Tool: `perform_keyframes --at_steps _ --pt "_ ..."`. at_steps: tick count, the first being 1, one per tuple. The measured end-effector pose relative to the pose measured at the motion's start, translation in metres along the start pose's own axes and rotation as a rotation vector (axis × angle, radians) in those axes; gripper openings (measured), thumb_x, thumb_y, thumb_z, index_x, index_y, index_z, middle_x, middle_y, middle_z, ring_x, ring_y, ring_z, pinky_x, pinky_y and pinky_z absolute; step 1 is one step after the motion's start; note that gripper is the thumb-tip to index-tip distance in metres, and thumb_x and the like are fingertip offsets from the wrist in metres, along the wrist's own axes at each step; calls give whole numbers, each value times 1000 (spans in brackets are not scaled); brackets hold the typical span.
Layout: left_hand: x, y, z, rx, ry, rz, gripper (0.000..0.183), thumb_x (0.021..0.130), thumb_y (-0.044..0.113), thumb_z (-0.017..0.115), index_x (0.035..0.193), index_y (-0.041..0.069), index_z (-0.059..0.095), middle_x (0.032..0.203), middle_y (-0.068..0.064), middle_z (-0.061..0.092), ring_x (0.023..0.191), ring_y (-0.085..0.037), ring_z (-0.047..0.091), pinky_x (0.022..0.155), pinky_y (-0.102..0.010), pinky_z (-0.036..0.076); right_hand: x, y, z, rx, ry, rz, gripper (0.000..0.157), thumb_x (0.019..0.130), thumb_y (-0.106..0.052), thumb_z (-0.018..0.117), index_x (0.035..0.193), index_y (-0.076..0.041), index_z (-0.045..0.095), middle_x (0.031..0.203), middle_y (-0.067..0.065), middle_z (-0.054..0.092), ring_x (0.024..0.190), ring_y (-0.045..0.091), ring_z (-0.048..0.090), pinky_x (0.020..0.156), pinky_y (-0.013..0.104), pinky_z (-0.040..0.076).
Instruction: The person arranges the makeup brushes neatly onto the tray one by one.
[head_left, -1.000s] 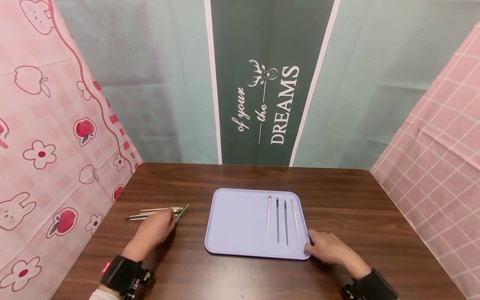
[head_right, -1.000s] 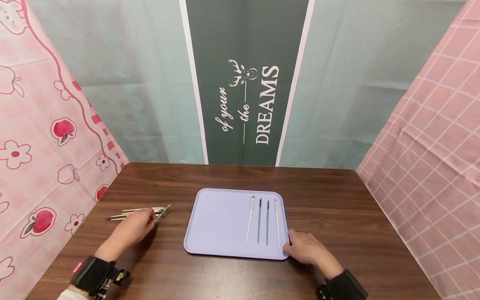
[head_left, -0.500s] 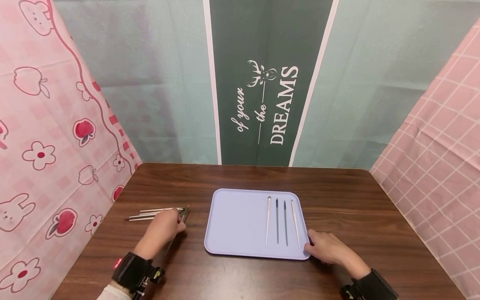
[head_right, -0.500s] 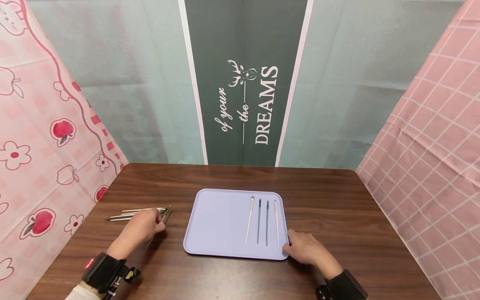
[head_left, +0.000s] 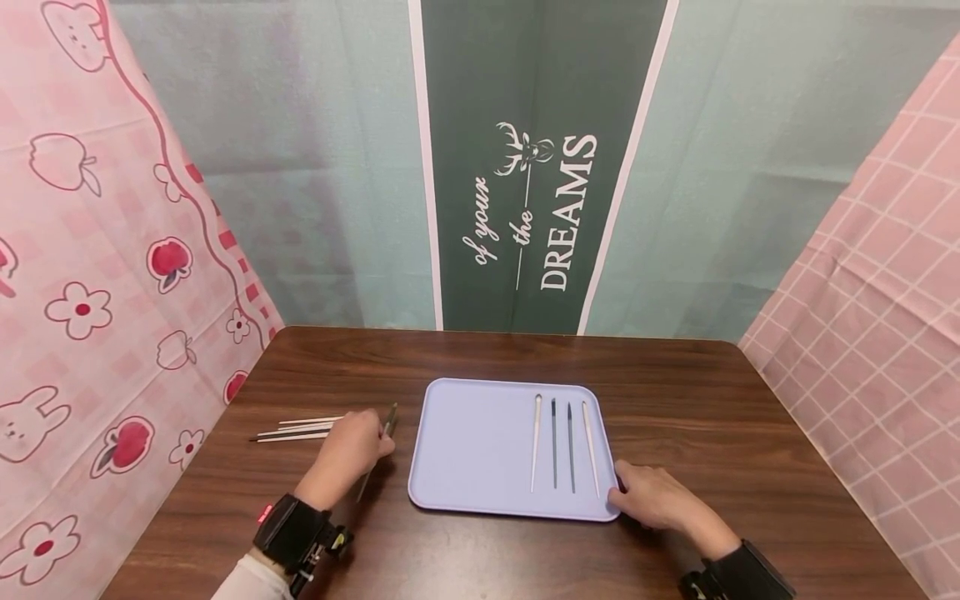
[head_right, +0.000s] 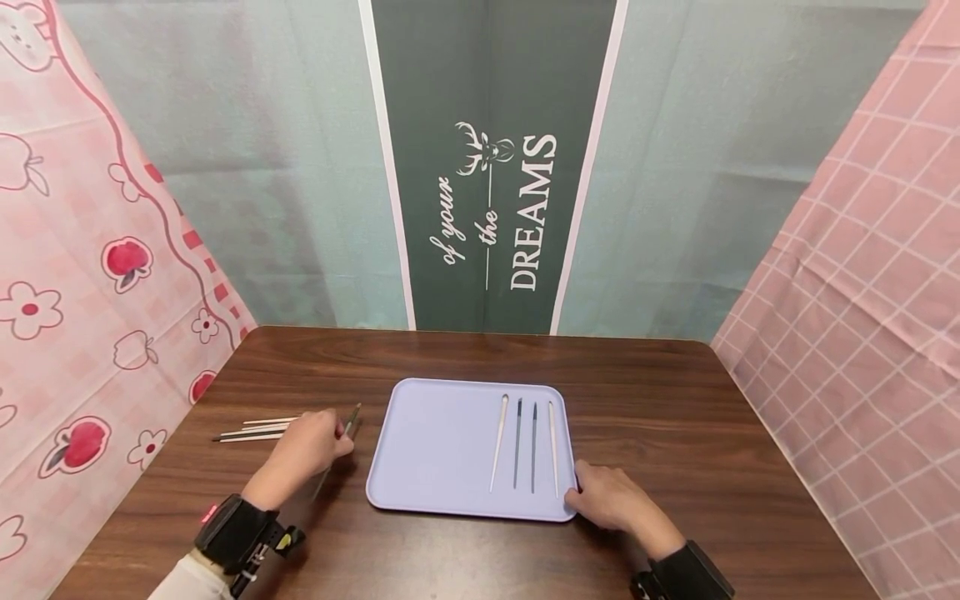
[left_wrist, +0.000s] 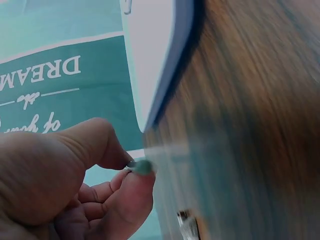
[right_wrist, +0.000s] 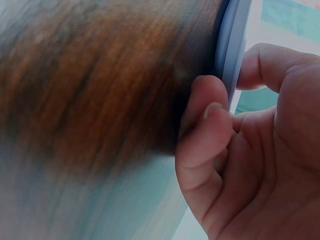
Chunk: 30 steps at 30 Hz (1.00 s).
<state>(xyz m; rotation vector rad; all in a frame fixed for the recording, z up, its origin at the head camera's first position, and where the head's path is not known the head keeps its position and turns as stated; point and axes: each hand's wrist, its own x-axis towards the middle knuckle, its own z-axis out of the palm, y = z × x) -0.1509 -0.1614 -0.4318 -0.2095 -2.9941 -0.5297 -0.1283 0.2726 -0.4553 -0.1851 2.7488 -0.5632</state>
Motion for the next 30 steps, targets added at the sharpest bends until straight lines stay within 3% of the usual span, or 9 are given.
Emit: perform_keyframes --at_steps 10,21,30 --pt "9 15 8 -31 8 -4 40 78 6 68 48 14 43 49 6 39 48 -13 36 47 -28 31 0 -1 0 -11 5 -6 19 87 -21 66 83 -13 49 65 2 51 47 18 52 43 31 41" --pt "18 32 13 -48 -46 -54 38 83 10 72 56 12 46 53 3 39 48 -14 40 47 -28 32 0 -2 0 -21 13 -10 18 86 -20 65 82 -13 49 65 2 51 47 17 51 43 30 41" --pt "28 47 23 -39 -24 -16 41 80 11 75 55 12 42 56 2 37 52 -15 37 48 -29 32 0 -2 0 -22 3 -6 19 87 -20 66 83 -13 49 65 2 51 47 17 52 44 30 42"
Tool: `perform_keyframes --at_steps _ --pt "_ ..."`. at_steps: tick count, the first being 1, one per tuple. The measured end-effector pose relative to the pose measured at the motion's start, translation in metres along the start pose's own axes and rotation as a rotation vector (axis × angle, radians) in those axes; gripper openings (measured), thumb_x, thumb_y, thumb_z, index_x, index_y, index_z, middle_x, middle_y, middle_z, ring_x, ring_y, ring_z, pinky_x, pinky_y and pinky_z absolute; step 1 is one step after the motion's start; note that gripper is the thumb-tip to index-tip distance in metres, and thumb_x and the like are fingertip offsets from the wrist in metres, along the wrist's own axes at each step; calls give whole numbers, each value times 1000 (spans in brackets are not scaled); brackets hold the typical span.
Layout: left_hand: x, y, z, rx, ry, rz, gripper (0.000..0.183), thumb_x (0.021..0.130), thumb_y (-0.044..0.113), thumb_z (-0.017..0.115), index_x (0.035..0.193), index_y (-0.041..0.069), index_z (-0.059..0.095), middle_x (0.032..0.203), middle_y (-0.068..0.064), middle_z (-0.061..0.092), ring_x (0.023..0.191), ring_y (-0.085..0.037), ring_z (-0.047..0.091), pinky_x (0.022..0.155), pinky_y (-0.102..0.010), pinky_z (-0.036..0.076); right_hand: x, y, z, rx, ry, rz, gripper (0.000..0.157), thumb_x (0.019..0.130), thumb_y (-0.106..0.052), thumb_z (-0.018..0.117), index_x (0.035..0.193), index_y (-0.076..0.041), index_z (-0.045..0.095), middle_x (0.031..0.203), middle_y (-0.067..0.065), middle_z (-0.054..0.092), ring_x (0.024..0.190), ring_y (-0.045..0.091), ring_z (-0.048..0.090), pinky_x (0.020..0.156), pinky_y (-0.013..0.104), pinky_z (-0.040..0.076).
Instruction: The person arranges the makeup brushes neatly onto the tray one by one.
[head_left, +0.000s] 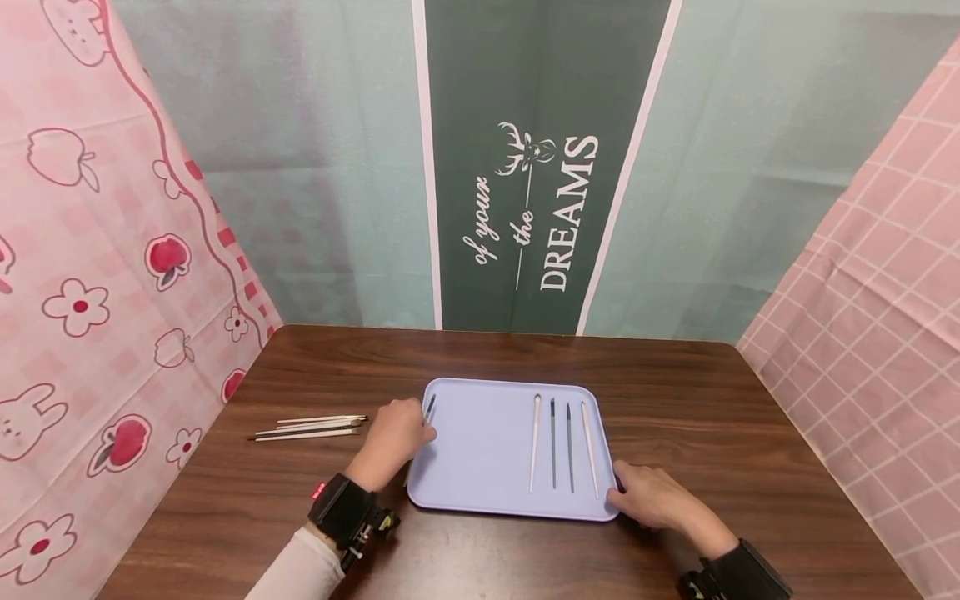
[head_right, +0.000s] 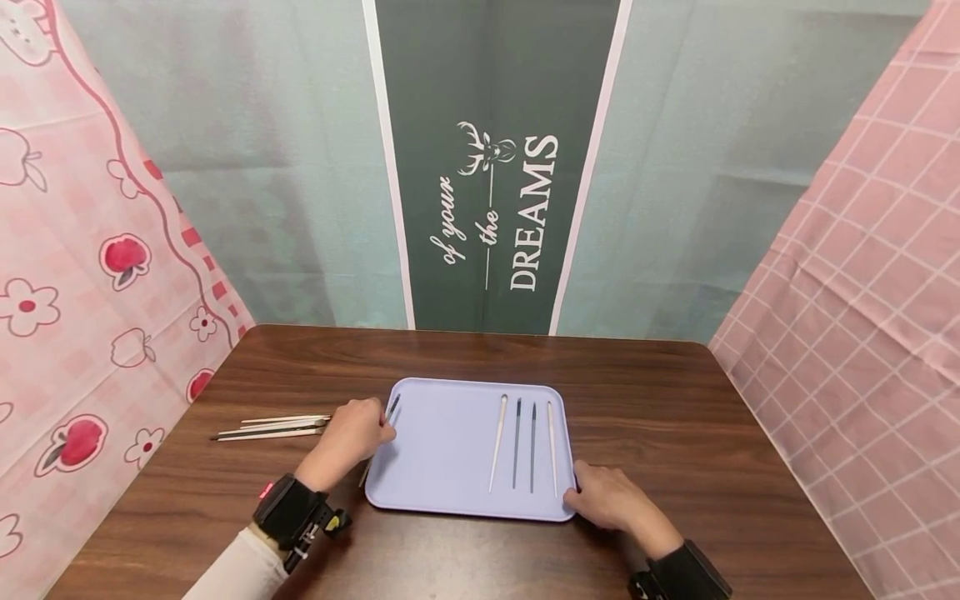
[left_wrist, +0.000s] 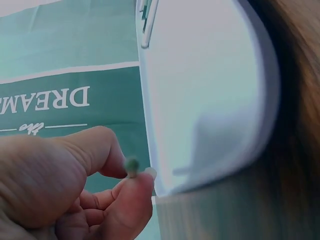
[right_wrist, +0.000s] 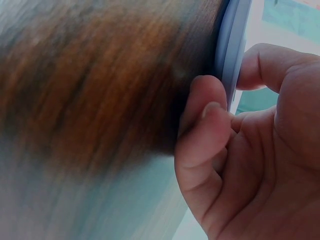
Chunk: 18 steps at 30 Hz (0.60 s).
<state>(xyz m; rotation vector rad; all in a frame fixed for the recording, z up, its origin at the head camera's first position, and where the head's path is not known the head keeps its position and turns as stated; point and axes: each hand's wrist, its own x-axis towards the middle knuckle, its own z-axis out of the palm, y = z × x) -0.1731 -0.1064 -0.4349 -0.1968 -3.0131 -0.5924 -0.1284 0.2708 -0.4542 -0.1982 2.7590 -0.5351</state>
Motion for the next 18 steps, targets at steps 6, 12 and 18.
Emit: perform_keyframes --at_steps 6,12,18 --pt "5 8 6 12 38 46 46 77 9 74 55 15 34 56 4 33 53 -15 33 49 -32 34 0 -1 0 -3 -8 1 19 87 -21 66 83 -13 49 66 2 51 48 17 52 45 30 42" --pt "7 16 10 0 36 50 40 76 9 73 57 13 38 55 1 39 53 -16 37 50 -35 41 -1 -1 0 -12 3 -9 19 86 -20 66 82 -13 49 66 1 51 48 17 52 45 30 41" --pt "11 24 15 3 62 79 35 75 9 73 58 11 41 55 -1 43 53 -17 39 51 -40 45 -1 -1 -1 -5 3 -12 19 86 -20 66 82 -13 49 66 2 50 47 17 52 44 30 41"
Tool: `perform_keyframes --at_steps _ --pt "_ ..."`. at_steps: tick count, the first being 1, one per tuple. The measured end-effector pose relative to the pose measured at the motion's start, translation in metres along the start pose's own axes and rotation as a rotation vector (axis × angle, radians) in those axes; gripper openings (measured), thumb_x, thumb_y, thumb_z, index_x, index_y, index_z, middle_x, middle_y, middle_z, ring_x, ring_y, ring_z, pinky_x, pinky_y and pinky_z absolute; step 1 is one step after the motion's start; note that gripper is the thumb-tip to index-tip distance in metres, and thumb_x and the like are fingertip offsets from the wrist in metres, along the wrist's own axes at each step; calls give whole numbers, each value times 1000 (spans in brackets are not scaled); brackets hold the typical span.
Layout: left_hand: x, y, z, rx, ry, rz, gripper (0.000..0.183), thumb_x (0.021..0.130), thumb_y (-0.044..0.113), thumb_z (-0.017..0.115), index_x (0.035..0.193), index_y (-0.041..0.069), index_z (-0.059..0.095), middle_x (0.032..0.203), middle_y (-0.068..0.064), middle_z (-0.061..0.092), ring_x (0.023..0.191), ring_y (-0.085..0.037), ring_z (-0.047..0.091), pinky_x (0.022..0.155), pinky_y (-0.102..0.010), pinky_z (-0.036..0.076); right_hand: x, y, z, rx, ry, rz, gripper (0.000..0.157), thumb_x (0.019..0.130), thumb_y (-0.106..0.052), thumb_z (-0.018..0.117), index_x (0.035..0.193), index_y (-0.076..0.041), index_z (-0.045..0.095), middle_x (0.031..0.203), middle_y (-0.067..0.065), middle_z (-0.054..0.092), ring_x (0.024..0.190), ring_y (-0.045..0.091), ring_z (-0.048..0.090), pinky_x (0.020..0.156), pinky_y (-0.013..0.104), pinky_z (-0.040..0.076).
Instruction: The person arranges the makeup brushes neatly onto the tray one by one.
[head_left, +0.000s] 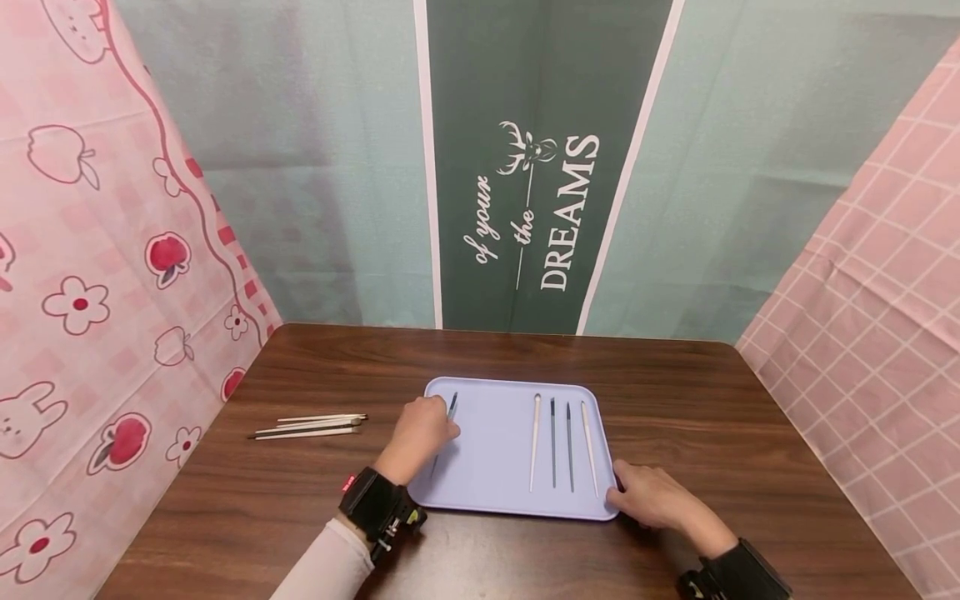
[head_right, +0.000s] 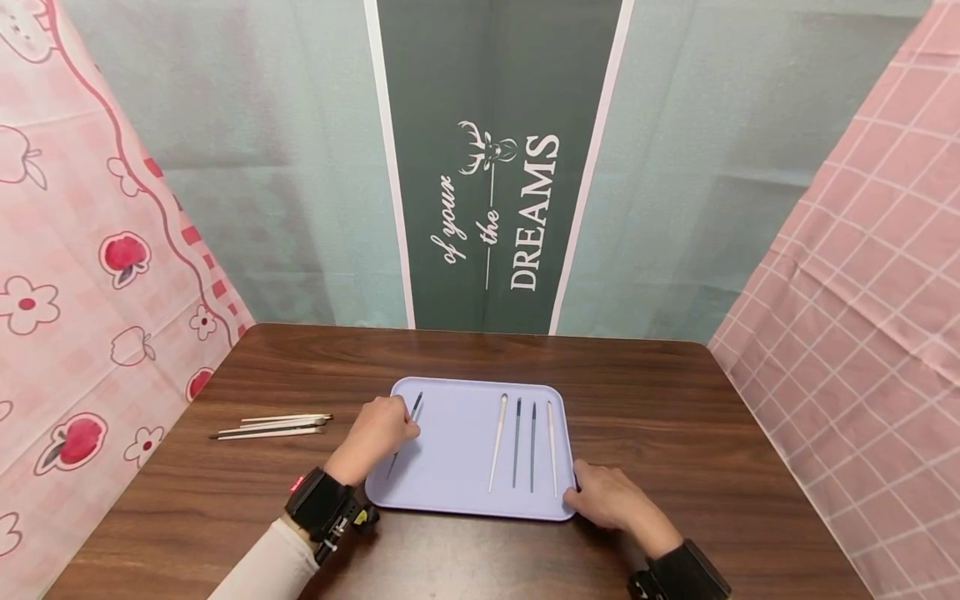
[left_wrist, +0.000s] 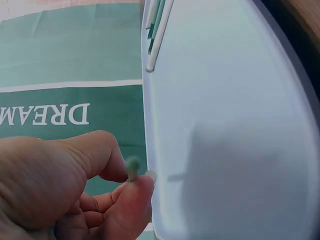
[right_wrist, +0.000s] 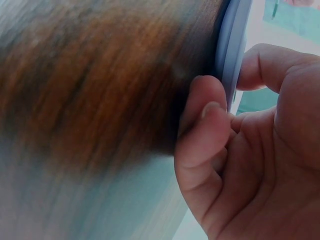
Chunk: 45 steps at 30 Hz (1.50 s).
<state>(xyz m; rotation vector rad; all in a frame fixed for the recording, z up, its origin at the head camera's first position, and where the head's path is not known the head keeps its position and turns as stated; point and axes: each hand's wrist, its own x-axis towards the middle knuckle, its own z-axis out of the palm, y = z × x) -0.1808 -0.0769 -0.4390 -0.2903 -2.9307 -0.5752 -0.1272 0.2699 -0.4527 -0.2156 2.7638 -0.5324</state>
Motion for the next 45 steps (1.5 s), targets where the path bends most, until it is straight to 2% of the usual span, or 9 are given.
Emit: perform_keyframes --at_steps 5,12,24,31,39,45 --pt "5 10 6 18 9 5 33 74 10 73 57 11 44 55 -2 46 53 -17 40 53 -41 47 1 0 0 -2 1 2 19 86 -20 66 82 -13 49 65 1 51 47 17 52 44 31 41" --pt "12 22 17 9 -17 -11 33 74 11 73 55 12 46 55 -2 50 53 -16 40 52 -37 44 2 0 -1 0 -6 3 19 87 -20 66 83 -13 49 65 2 51 47 17 52 44 31 41" --pt "19 45 29 -12 -61 -16 27 78 12 75 60 7 55 56 -5 54 52 -16 44 52 -35 45 2 1 0 0 2 4 19 87 -20 66 83 -12 49 66 2 51 47 17 52 43 30 42" --pt "22 51 38 -20 -56 -13 24 77 12 74 60 8 57 58 -6 59 53 -18 50 53 -35 47 2 0 1 3 -8 13 19 88 -21 66 85 -12 50 65 2 51 47 17 52 43 30 42" --pt "25 57 43 -58 -98 -79 21 80 15 76 69 2 64 64 -8 62 56 -21 54 56 -36 48 1 0 1 1 -24 33 18 88 -21 66 86 -12 51 66 3 51 48 17 52 43 30 43" --pt "26 64 47 -36 -100 -54 19 79 14 76 69 3 65 65 -9 64 59 -23 58 58 -36 49 2 0 1 1 -24 32 17 88 -21 65 85 -12 51 65 3 52 48 17 52 44 30 42"
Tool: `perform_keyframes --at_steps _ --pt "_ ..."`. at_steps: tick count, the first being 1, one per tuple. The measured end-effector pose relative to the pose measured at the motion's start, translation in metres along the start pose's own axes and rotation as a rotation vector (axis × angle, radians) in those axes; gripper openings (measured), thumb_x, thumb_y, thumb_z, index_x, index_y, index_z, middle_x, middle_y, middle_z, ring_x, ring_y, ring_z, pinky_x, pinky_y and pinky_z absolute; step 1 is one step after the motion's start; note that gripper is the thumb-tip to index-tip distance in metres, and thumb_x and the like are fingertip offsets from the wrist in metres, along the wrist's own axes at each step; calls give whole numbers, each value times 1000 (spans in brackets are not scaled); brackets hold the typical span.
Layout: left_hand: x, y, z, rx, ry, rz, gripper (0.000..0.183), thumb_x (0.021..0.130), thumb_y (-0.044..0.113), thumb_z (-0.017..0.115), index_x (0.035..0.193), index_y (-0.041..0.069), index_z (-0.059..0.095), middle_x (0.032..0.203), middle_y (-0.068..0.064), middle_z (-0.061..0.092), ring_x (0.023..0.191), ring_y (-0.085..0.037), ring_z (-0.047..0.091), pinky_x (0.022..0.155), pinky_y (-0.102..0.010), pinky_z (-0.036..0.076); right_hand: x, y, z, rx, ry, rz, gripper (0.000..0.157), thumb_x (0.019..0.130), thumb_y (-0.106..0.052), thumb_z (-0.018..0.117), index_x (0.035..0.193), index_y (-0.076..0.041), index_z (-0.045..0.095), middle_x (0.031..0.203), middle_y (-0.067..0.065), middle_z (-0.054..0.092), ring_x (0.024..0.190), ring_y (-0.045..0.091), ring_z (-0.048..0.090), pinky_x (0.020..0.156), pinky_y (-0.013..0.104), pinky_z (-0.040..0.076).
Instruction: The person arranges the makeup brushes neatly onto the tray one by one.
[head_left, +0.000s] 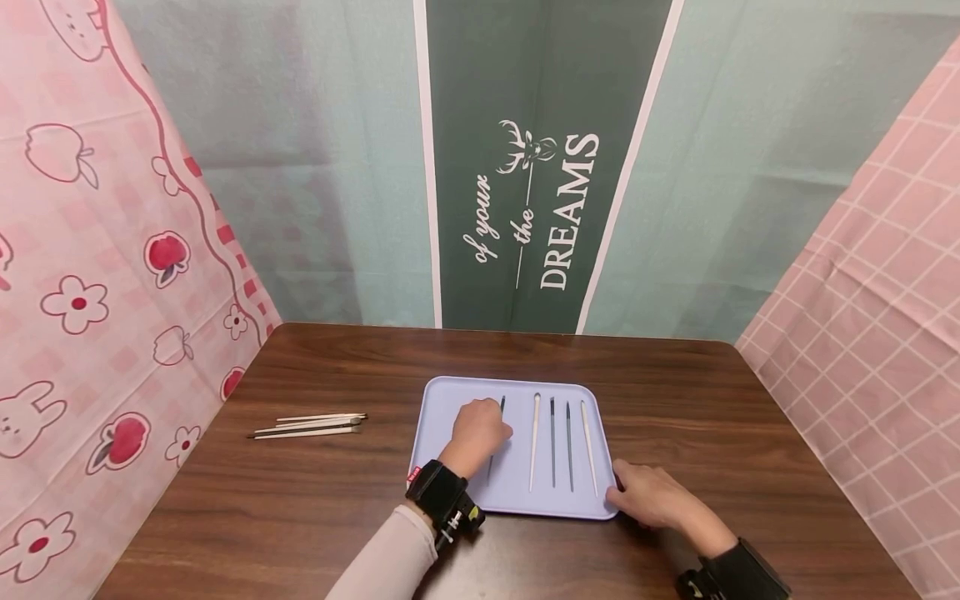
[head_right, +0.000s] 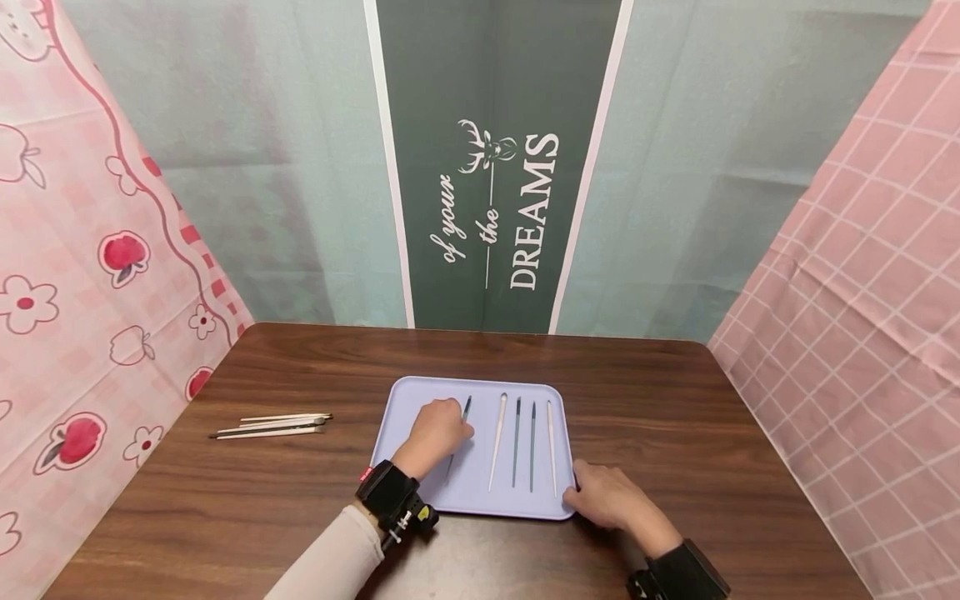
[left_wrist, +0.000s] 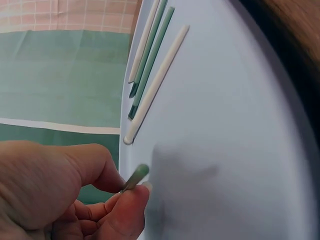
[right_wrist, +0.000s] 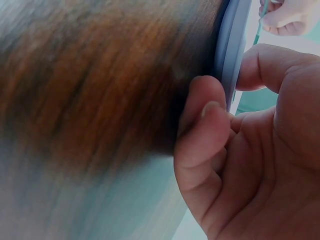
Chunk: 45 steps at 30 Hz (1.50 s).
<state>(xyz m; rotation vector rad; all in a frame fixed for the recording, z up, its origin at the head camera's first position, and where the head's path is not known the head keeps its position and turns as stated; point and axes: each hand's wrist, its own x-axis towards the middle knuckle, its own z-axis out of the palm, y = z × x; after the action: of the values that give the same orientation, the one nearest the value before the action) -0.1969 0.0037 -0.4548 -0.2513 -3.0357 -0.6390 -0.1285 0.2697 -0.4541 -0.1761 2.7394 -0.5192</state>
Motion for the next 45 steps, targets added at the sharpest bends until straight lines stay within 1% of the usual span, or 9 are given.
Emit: perform_keyframes --at_steps 8,13,17,21,23,30,39,45 --pt "2 7 4 8 -9 13 18 81 15 76 73 2 67 67 -8 64 61 -22 59 60 -35 50 0 -1 0 1 -3 -1 18 88 -20 66 86 -12 51 66 3 52 48 17 53 44 30 42" --pt "2 9 8 17 -3 19 19 81 16 77 70 4 67 66 -7 65 62 -23 61 61 -34 51 0 0 0 -2 4 -6 18 88 -21 66 85 -12 50 66 2 51 47 17 52 44 30 42" --pt "3 13 10 20 1 37 21 81 15 78 66 5 66 64 -6 64 60 -21 61 60 -34 51 1 0 1 -3 5 -6 18 88 -21 66 85 -12 50 66 2 51 47 17 52 44 30 42" --pt "4 16 13 30 -2 41 22 82 16 77 66 6 65 65 -5 64 61 -20 60 60 -33 50 1 0 1 -3 13 -14 19 87 -21 66 84 -12 50 65 2 51 47 17 52 43 30 41" --pt "4 18 14 31 7 40 23 82 15 77 65 6 64 64 -6 64 60 -21 60 59 -33 50 1 0 0 -3 16 -18 19 87 -21 66 84 -12 50 65 2 51 46 17 52 43 30 41" --pt "4 23 15 33 1 35 25 83 14 76 63 7 62 62 -5 62 60 -20 59 58 -32 49 0 1 1 -2 21 -21 19 87 -20 66 84 -12 49 65 2 51 46 17 52 43 30 41" --pt "5 26 19 21 25 60 32 82 11 74 57 10 54 59 -5 59 57 -20 58 54 -33 48 0 1 1 -1 18 -18 19 87 -21 66 84 -13 50 65 2 51 47 17 52 43 30 41" --pt "6 27 21 37 25 59 33 82 12 75 57 11 55 59 -4 59 57 -20 58 54 -33 48 0 2 1 9 13 -12 18 87 -20 65 83 -13 49 65 2 51 47 18 51 44 31 41"
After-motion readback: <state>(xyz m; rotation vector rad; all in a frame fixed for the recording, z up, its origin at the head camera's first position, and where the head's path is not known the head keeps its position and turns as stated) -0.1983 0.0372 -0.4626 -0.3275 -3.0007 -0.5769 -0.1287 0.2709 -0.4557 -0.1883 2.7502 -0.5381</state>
